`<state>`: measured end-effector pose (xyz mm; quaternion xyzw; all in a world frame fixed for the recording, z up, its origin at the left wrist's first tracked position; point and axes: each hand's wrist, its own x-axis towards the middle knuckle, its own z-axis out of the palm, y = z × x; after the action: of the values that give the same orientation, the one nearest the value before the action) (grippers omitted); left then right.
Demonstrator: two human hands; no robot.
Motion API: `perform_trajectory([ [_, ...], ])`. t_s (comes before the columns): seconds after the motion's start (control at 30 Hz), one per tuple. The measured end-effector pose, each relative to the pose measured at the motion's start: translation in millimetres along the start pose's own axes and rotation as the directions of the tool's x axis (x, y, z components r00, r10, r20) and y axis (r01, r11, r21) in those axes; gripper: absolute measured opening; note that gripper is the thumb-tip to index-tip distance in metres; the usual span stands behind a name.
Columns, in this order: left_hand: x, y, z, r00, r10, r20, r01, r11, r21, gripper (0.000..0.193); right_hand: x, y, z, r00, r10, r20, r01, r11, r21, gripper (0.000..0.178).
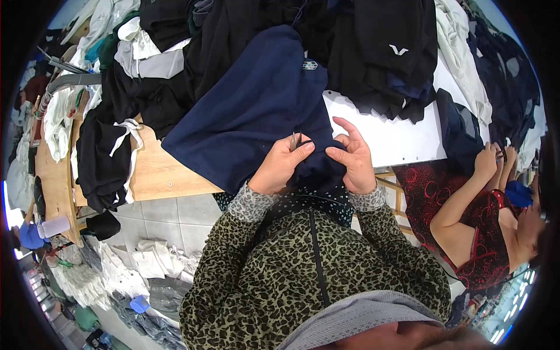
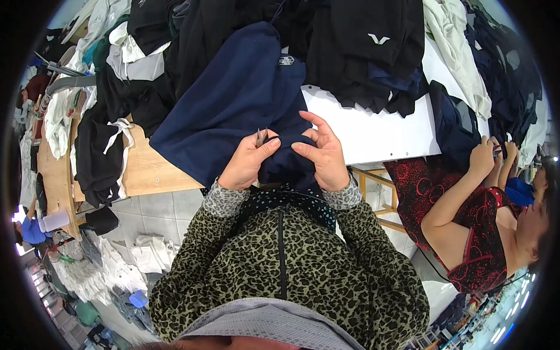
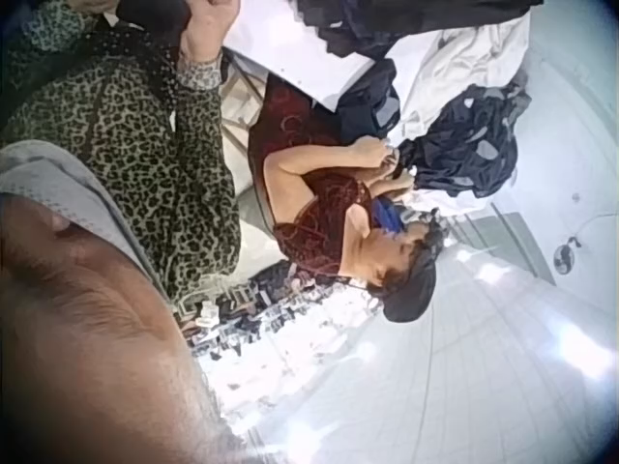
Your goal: The recorder is using a small clipper to remove loose threads from various garments at a worktable.
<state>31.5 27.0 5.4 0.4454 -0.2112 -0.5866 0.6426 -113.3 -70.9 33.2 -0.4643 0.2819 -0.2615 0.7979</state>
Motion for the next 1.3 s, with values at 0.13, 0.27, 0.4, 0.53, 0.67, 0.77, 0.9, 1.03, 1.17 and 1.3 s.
perform_trajectory([
  [0.13, 1, 1, -3, 0.994, -0.109, -0.020, 0.107, 0.991, -0.075, 0.011, 1, 1, 4, 0.998, 0.062, -0.031, -0.056, 0.987, 0.152, 0.061],
  [0.27, -1, 9, 1, 0.981, -0.196, 0.000, 0.196, 0.977, -0.090, 0.010, 1, 7, -1, 0.997, 0.073, 0.007, -0.073, 0.988, 0.133, 0.064],
  [0.4, -1, 4, -2, 0.985, -0.165, 0.057, 0.168, 0.984, -0.053, 0.010, -3, -2, 7, 0.992, 0.095, 0.081, -0.094, 0.996, -0.009, 0.067],
  [0.53, -3, -7, 3, 0.999, 0.038, -0.001, -0.037, 0.980, 0.196, 0.007, -5, 3, 3, 0.984, 0.135, 0.118, -0.119, 0.984, -0.132, 0.069],
  [0.67, 3, -13, 15, 0.909, 0.390, -0.143, -0.272, 0.819, 0.504, 0.013, -2, 2, 6, 0.983, 0.088, 0.160, -0.047, 0.969, -0.242, 0.071],
  [0.77, 2, -7, 15, 0.968, 0.200, -0.153, -0.153, 0.949, 0.276, 0.011, 6, -6, -1, 0.992, 0.074, 0.104, -0.057, 0.986, -0.154, 0.069],
  [0.9, 4, 0, 1, 0.990, -0.138, 0.005, 0.137, 0.974, -0.180, 0.012, 6, -7, -5, 0.992, 0.100, 0.076, -0.098, 0.995, -0.027, 0.067],
  [1.03, 3, -1, 0, 0.980, -0.200, -0.015, 0.192, 0.956, -0.222, 0.012, 4, -7, -7, 0.978, 0.172, 0.114, -0.176, 0.984, 0.023, 0.065],
  [1.17, 3, -5, 1, 0.991, -0.129, -0.026, 0.125, 0.986, -0.114, 0.013, 6, 1, -12, 0.981, 0.159, 0.114, -0.155, 0.987, -0.046, 0.063],
  [1.3, 4, 1, 6, 0.743, 0.647, -0.171, -0.347, 0.591, 0.728, 0.018, 6, 6, -9, 0.996, 0.089, 0.019, -0.088, 0.996, -0.011, 0.060],
])
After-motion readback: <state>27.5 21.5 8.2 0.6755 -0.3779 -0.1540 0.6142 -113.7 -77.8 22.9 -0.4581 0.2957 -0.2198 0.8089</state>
